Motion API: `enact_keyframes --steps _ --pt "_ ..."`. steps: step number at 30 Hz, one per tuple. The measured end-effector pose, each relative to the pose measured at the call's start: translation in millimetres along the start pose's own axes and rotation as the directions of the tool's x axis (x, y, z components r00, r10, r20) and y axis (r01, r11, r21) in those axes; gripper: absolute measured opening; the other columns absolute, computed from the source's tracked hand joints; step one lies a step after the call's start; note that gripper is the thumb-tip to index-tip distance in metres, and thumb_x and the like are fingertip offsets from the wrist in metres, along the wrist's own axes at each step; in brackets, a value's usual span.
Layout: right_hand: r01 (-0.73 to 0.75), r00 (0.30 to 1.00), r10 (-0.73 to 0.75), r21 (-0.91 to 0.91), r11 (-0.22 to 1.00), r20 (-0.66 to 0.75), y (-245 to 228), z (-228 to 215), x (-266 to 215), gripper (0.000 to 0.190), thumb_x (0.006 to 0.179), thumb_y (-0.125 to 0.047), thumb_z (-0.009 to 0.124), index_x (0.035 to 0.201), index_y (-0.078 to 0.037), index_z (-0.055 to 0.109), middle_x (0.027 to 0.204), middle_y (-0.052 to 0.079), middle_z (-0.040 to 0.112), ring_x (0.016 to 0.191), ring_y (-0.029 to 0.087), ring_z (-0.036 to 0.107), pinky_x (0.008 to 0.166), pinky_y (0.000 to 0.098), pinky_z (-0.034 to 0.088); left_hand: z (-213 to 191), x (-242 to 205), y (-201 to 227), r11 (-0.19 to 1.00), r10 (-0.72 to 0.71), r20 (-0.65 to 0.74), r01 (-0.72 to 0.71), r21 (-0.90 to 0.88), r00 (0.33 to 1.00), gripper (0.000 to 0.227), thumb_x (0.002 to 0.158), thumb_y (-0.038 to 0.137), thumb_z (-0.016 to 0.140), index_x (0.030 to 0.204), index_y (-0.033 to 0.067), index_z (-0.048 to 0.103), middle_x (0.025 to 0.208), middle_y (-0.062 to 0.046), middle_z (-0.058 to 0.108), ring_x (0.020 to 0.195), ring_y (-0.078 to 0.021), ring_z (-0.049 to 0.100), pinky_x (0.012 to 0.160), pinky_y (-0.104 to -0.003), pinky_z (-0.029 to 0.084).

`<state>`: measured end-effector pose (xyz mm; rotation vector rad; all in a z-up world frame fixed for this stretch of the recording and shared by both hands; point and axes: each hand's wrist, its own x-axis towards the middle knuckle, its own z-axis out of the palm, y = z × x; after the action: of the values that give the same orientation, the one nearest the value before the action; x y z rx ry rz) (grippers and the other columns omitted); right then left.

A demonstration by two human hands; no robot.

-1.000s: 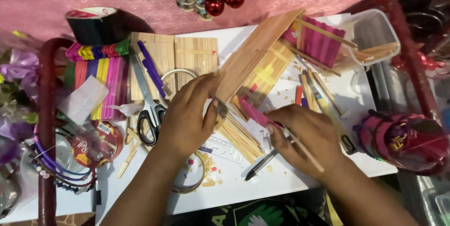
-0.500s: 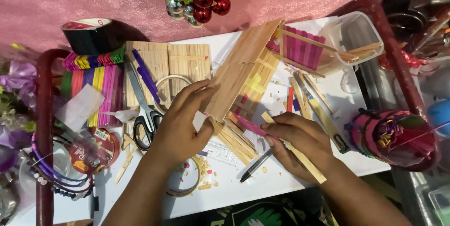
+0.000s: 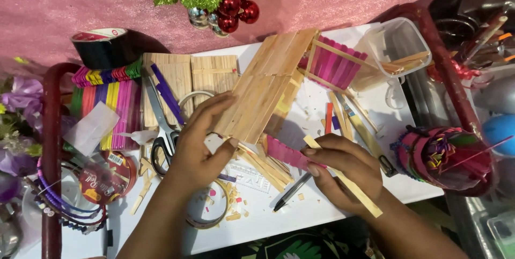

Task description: The person is constructing a roof for a popsicle stick model by cutting sticks to length, applying glue, and attaching them to a wooden frame.

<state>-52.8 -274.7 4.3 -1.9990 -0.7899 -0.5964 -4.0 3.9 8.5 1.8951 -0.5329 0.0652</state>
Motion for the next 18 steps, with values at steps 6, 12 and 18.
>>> enact_keyframes --steps 6,12,18 --pt "0.0 0.999 0.001 0.025 1.0 -0.041 5 0 -15 0.021 0.097 -0.013 0.065 0.115 -0.002 0.067 0.11 0.017 0.071 0.101 0.028 0.076 0.09 0.034 0.066 -3 -4 7 0.992 0.078 -0.129 -0.09 -0.091 0.989 0.044 0.095 0.005 0.061 0.139 0.0017 0.055 0.149 -0.015 0.052 0.148 -0.0305 0.048 0.129 -0.046 0.04" --pt "-0.03 1.0 0.03 0.237 0.971 0.004 -6 2 -8 0.02 0.098 -0.014 0.064 0.113 -0.002 0.064 0.11 0.016 0.069 0.099 0.031 0.078 0.086 0.036 0.068 0 -10 8 0.994 0.008 -0.266 -0.036 -0.099 0.964 0.034 0.094 0.018 0.055 0.124 0.0061 0.065 0.148 -0.016 0.057 0.137 -0.0257 0.059 0.062 -0.016 0.044" --pt "-0.097 0.995 0.089 0.284 0.954 0.043 -9 6 -23 0.021 0.096 -0.011 0.067 0.115 -0.004 0.064 0.113 0.016 0.069 0.106 0.03 0.079 0.093 0.0388 0.07 6 -11 6 0.986 0.096 -0.346 -0.138 -0.098 0.933 0.032 0.101 0.034 0.056 0.117 0.0082 0.065 0.146 -0.021 0.059 0.095 -0.0063 0.065 0.051 -0.013 0.03"
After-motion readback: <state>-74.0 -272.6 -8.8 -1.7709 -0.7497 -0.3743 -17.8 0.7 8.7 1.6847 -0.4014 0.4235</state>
